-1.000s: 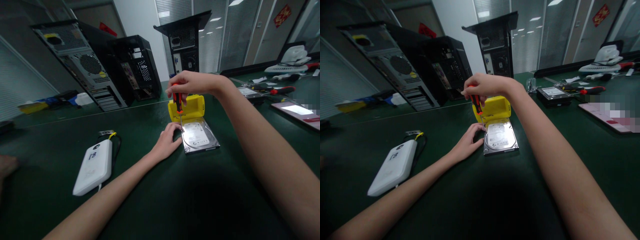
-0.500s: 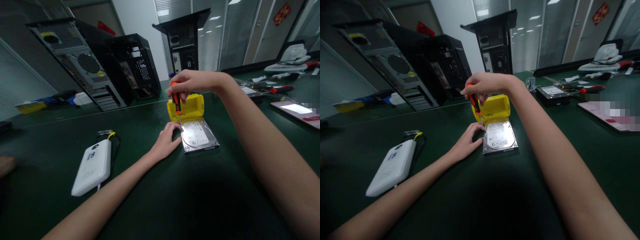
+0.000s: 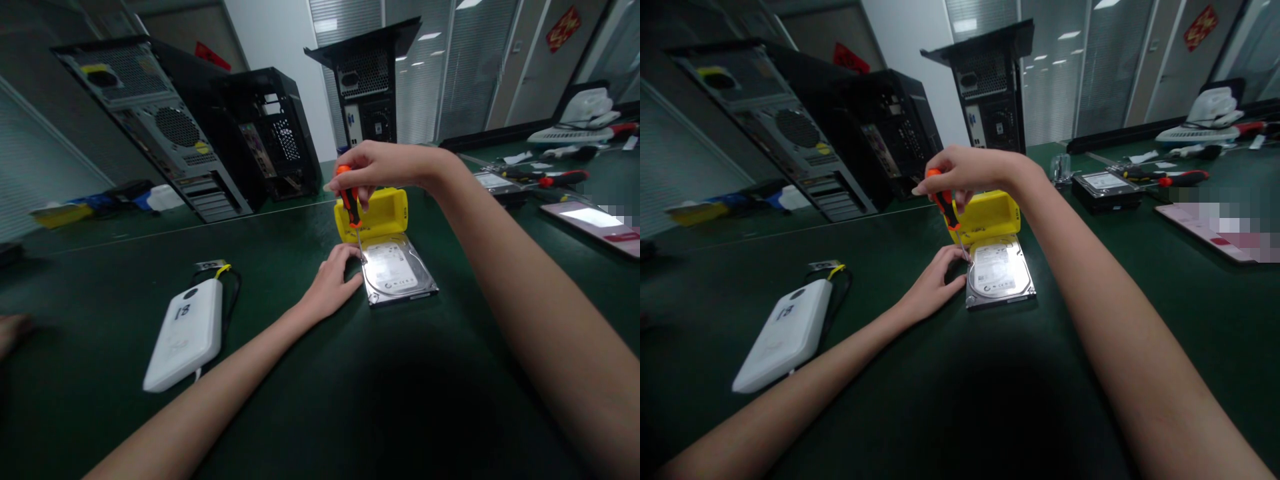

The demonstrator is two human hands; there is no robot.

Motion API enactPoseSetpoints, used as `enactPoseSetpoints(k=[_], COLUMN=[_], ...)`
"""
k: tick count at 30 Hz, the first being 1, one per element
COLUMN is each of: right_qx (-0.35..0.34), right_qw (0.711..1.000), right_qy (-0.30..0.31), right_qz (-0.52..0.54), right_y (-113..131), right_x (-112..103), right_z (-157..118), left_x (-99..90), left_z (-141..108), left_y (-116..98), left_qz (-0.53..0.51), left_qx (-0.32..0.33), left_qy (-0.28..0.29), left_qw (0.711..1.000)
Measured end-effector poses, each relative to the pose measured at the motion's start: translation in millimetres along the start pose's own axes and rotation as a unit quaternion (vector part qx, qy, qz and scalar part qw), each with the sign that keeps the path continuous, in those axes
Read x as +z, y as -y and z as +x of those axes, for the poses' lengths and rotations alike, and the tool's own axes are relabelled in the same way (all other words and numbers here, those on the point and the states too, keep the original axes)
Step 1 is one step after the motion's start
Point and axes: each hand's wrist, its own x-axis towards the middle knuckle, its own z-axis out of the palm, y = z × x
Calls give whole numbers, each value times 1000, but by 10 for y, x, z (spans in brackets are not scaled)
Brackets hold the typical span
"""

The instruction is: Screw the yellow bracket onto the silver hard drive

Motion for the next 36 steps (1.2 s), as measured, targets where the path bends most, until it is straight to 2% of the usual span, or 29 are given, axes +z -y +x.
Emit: enactPoseSetpoints(k=[14,22,28,36], right_qx=[-36,-17,4,9], right_qw=[996,998,999,999], right_qy=[-35,-19,-44,-18], right_qz=[-68,-51,-15,-34], right_y=[-35,-13,-47,-32], right_x=[22,25,32,0], right_z=[18,16,57,34], left_x=[8,3,4,12], left_z=[6,4,2,4], left_y=[3,4,9,15], left_qz=[0,-9,-3,-9], left_qx=[0,6,2,5], left_qy=[-9,-6,-6,-5], left_qw=[1000,1000,1000,1000])
